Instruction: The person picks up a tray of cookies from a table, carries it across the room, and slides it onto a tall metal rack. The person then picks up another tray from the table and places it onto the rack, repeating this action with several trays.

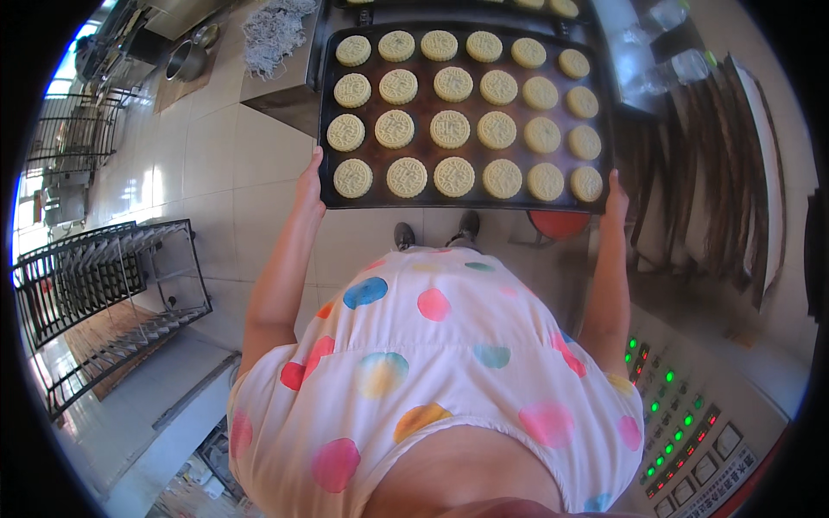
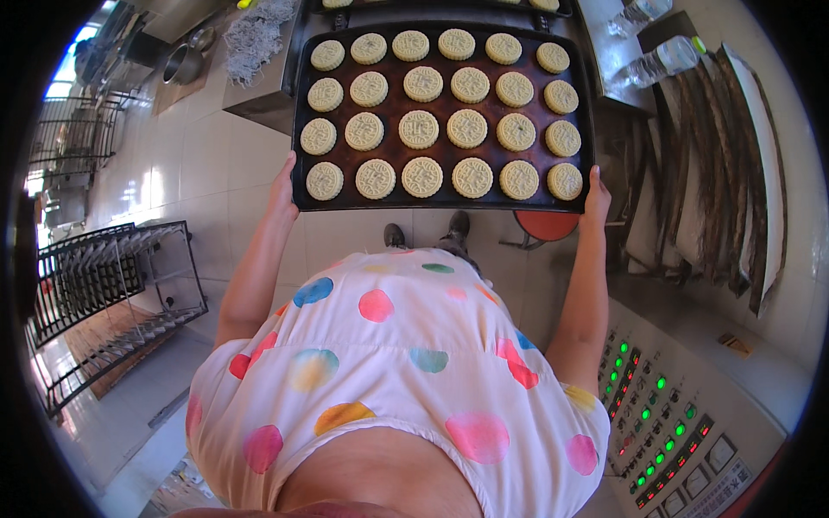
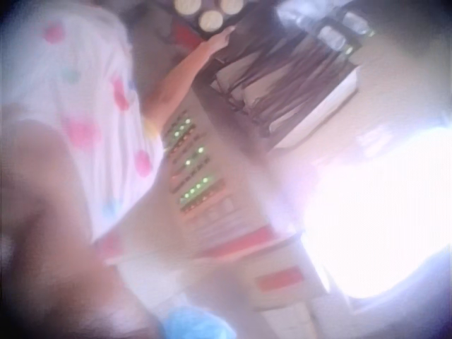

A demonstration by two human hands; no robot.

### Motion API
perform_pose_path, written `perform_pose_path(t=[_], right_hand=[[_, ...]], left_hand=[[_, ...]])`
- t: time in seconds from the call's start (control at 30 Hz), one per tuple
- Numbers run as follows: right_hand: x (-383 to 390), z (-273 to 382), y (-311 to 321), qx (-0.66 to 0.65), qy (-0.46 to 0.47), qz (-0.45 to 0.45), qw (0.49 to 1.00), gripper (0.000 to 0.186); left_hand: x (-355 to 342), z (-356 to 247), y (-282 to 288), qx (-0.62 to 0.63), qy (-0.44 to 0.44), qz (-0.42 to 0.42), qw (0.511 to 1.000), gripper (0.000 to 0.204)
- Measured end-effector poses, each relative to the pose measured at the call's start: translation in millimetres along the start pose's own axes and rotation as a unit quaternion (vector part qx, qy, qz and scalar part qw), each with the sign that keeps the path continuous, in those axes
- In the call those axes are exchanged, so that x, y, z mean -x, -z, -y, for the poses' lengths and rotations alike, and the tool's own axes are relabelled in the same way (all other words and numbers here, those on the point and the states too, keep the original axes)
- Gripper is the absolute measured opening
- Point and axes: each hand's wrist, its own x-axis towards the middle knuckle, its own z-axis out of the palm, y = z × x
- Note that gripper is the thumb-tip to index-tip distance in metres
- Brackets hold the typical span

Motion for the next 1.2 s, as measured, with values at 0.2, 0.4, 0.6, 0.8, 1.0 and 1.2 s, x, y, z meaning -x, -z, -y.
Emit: perform_pose_path(t=[0.2,0.4,0.6,0.8,1.0,1.2], right_hand=[[-14.0,-16.4,6.4,0.043,0.030,-0.037,0.998,0.060],[-12.9,-22.2,6.5,-0.014,0.010,-0.018,1.000,0.058],[-3.8,-17.3,-1.9,-0.071,-0.008,0.009,0.997,0.053],[-5.8,-20.4,-5.9,-0.079,0.009,0.017,0.997,0.050],[-17.8,-40.2,4.1,-0.100,0.012,0.005,0.995,0.050],[-25.5,-51.2,9.8,-0.092,0.041,-0.005,0.995,0.045]], left_hand=[[-14.0,4.0,0.7,-0.151,-0.021,-0.072,0.986,0.062],[-15.7,8.0,-2.5,-0.141,-0.051,-0.032,0.988,0.069],[-30.0,15.0,6.5,-0.172,-0.047,-0.047,0.983,0.061],[-61.5,28.6,27.2,-0.179,-0.100,-0.060,0.977,0.076],[-65.3,25.6,20.0,-0.207,-0.093,-0.065,0.972,0.076],[-59.6,19.9,13.1,-0.220,-0.118,-0.071,0.966,0.072]])
